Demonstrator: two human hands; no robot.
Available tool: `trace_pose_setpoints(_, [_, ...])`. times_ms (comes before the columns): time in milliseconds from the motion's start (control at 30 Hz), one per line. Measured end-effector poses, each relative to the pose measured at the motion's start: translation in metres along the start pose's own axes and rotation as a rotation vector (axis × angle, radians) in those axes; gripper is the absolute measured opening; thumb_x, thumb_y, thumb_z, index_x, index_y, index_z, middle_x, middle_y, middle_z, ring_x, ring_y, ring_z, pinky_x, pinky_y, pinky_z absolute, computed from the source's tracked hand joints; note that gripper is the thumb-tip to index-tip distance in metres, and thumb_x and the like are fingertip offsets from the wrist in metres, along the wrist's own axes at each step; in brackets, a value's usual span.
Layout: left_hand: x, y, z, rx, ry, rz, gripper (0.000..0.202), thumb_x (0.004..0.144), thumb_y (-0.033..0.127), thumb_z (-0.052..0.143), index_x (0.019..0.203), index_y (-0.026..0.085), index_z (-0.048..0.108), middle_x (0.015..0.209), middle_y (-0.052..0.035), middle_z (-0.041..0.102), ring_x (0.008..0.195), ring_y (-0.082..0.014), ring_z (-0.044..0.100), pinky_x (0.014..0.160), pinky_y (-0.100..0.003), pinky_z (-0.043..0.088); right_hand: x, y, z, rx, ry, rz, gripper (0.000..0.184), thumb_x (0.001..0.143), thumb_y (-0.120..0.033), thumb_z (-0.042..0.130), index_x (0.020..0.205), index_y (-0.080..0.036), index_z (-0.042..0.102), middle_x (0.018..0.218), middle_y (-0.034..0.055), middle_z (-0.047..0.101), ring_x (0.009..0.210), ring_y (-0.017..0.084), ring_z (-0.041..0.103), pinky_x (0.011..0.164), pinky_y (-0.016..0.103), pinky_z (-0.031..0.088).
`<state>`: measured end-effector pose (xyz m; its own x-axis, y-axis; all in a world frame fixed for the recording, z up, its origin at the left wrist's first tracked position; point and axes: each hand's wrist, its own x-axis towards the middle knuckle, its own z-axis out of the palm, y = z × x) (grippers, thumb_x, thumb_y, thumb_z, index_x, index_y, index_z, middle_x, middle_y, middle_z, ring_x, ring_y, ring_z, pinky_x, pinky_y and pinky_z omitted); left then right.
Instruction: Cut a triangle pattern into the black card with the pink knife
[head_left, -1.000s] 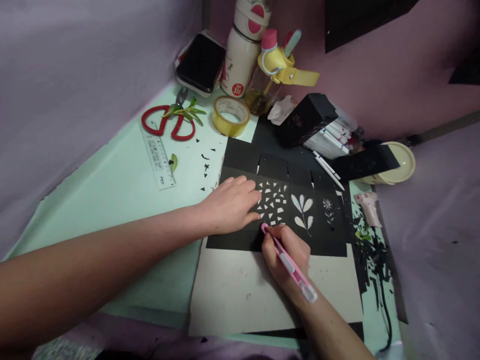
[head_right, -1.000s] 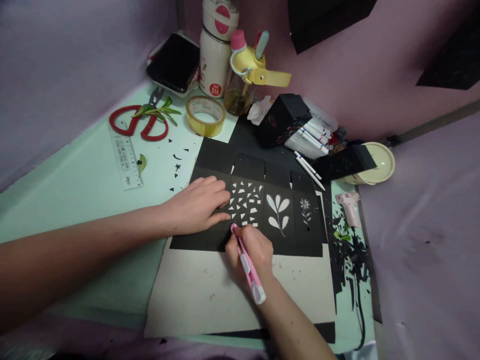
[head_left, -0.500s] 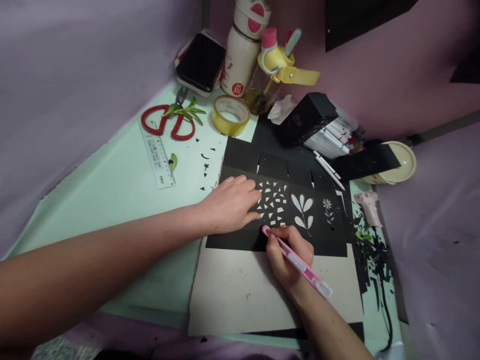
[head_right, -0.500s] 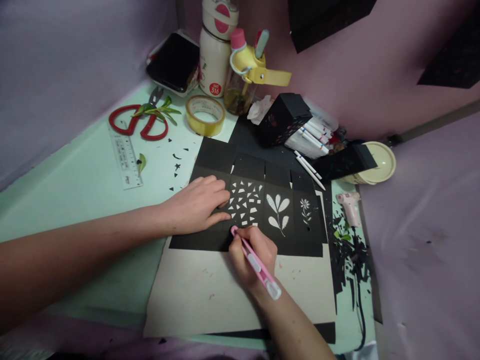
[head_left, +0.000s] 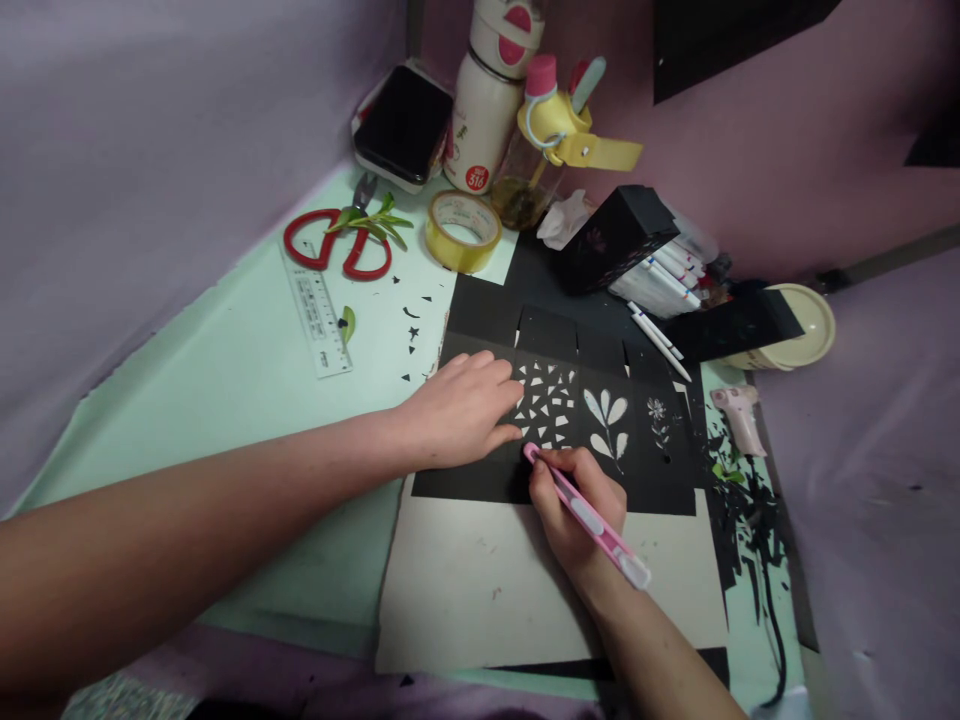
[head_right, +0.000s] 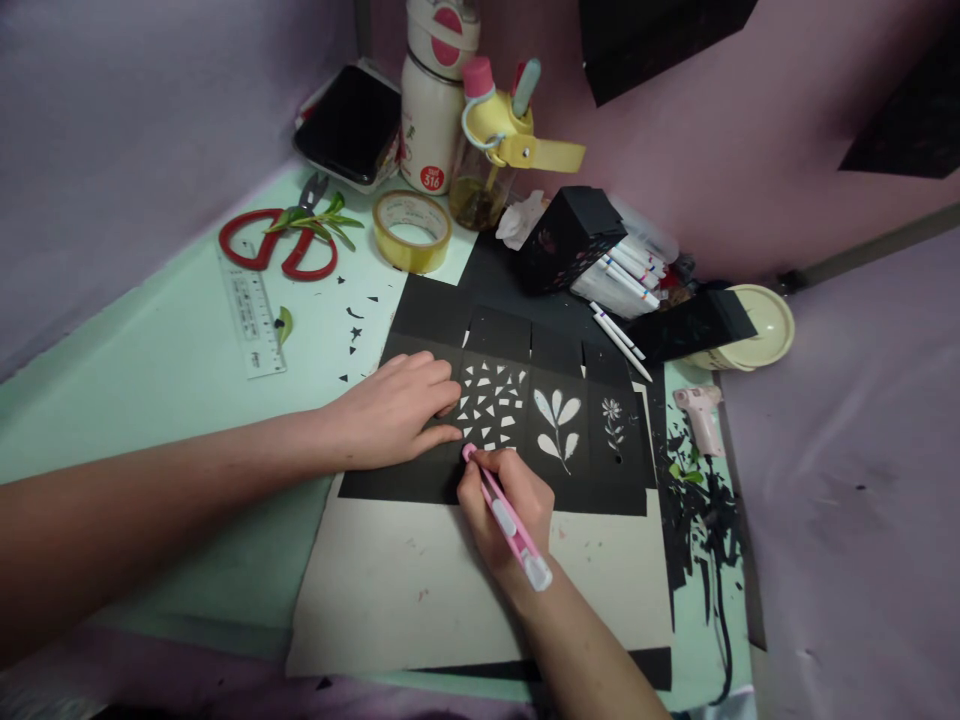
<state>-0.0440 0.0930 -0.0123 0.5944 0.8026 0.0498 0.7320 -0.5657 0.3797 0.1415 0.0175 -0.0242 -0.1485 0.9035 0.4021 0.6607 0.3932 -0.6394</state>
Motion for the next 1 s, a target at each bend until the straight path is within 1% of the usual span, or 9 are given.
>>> trace_pose_setpoints(133, [0.0004, 0.0003, -0.0004, 0.002, -0.004, -0.001, 0.027, 0.089, 0.042, 0.065, 0.085, 0.016, 0.059, 0.098, -0.0077, 0.058, 0.095, -0.0256, 0.051, 0.076, -0.035, 0.037, 0.0012, -0.0012, 0.0004, -0.033, 0.005, -0.006, 0.008, 0.085, -0.013, 0.062, 0.079, -0.019, 0.062, 0.063, -0.0027, 0.063, 0.048, 0.009, 0.053, 0.049, 0.021, 0.043])
trace_pose_setpoints(233, [0.0000, 0.0005, 0.0000, 0.005, 0.001, 0.000, 0.027, 0.089, 0.042, 0.065, 0.085, 0.016, 0.059, 0.098, -0.0075, 0.058, 0.094, -0.0253, 0.051, 0.076, -0.035, 0.037, 0.0017, -0.0018, -0.0007, -0.046, -0.026, -0.014, 0.010, 0.085, -0.012, 0.061, 0.078, -0.019, 0.060, 0.063, -0.0021, 0.062, 0.049, 0.009, 0.054, 0.050, 0.021, 0.043])
trace_pose_setpoints(467, [0.0001, 0.0000, 0.0009, 0.008, 0.004, 0.003, 0.027, 0.089, 0.043, 0.065, 0.086, 0.017, 0.059, 0.098, -0.0074, 0.058, 0.095, -0.0257, 0.051, 0.077, -0.035, 0.037, -0.0002, -0.0001, -0.0031, -0.006, -0.059, -0.041, 0.014, 0.084, -0.009, 0.057, 0.074, -0.020, 0.055, 0.062, -0.0017, 0.060, 0.049, 0.009, 0.051, 0.050, 0.022, 0.041])
trace_pose_setpoints(633, [0.0001, -0.0004, 0.0011, -0.002, 0.006, -0.001, 0.027, 0.089, 0.042, 0.066, 0.085, 0.016, 0.060, 0.097, -0.0077, 0.058, 0.094, -0.0256, 0.050, 0.076, -0.035, 0.036, -0.0012, 0.0014, -0.0029, 0.030, -0.066, -0.034, 0.015, 0.083, -0.010, 0.056, 0.073, -0.020, 0.055, 0.061, -0.0024, 0.059, 0.048, 0.009, 0.048, 0.048, 0.023, 0.039])
trace_pose_setpoints(700, [0.0001, -0.0006, 0.0012, -0.002, 0.012, 0.003, 0.027, 0.089, 0.042, 0.066, 0.085, 0.016, 0.061, 0.097, -0.0077, 0.058, 0.093, -0.0256, 0.050, 0.076, -0.035, 0.036, -0.0017, 0.0018, -0.0025, 0.036, -0.055, -0.024, 0.014, 0.083, -0.010, 0.057, 0.073, -0.020, 0.056, 0.061, -0.0025, 0.060, 0.047, 0.009, 0.049, 0.048, 0.022, 0.040])
trace_pose_setpoints(833, [0.0002, -0.0006, 0.0007, 0.001, 0.007, 0.005, 0.027, 0.089, 0.043, 0.066, 0.085, 0.016, 0.060, 0.096, -0.0073, 0.058, 0.093, -0.0256, 0.051, 0.076, -0.035, 0.036, -0.0018, 0.0017, -0.0011, 0.026, 0.010, 0.040, 0.010, 0.084, -0.012, 0.061, 0.078, -0.020, 0.061, 0.065, -0.0021, 0.065, 0.051, 0.010, 0.055, 0.051, 0.021, 0.044])
trace_pose_setpoints(1000, [-0.0003, -0.0004, 0.0000, 0.005, 0.000, 0.001, 0.027, 0.089, 0.043, 0.065, 0.085, 0.017, 0.059, 0.097, -0.0070, 0.057, 0.094, -0.0256, 0.051, 0.076, -0.036, 0.036, -0.0010, 0.0029, 0.0002, 0.029, 0.006, 0.020, 0.008, 0.084, -0.013, 0.064, 0.082, -0.020, 0.063, 0.069, -0.0021, 0.067, 0.052, 0.009, 0.057, 0.052, 0.020, 0.045])
